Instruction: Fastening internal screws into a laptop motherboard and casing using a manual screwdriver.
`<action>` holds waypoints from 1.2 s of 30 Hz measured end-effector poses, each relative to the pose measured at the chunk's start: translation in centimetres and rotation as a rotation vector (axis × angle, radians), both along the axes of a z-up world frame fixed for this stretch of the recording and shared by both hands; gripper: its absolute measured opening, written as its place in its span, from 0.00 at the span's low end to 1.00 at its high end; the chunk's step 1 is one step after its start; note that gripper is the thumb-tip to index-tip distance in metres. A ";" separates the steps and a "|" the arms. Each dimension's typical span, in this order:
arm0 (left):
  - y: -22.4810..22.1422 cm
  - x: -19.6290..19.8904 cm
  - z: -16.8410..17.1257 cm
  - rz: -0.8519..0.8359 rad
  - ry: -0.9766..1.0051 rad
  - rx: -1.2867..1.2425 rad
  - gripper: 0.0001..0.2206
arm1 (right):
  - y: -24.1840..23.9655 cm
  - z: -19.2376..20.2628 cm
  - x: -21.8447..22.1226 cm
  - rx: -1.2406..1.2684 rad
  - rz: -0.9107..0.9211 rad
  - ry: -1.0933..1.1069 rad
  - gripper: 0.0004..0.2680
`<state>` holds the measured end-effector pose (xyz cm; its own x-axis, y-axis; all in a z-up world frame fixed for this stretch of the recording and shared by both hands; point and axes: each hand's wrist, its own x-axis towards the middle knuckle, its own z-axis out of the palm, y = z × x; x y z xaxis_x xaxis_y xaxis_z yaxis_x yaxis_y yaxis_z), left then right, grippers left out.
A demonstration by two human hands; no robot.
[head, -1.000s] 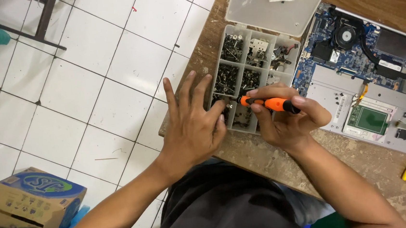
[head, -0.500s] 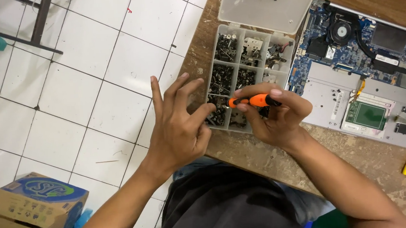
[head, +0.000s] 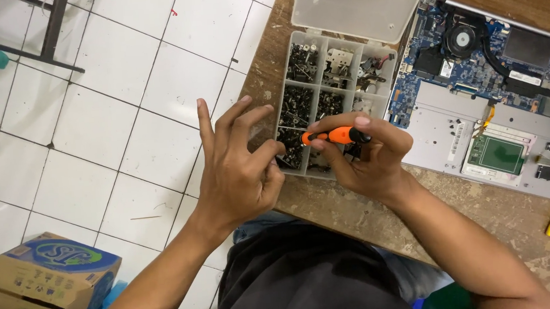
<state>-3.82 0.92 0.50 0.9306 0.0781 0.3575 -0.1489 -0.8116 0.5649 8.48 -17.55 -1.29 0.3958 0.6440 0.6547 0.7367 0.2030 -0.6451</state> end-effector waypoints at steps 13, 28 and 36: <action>0.0 0.2 -0.1 -0.036 0.051 0.028 0.08 | 0.1 0.3 -0.1 0.012 -0.016 0.002 0.24; -5.9 -1.1 1.1 0.145 0.475 0.237 0.31 | 0.3 0.6 0.0 0.170 -0.026 -0.076 0.23; -5.1 -1.5 1.2 0.161 0.471 0.230 0.34 | 0.2 0.5 0.0 0.182 -0.041 -0.083 0.23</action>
<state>-5.34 -4.15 1.74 0.9769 0.2019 -0.0706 0.2138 -0.9136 0.3458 8.48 -17.32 -0.78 0.3590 0.4963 0.7905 0.7957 0.2799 -0.5371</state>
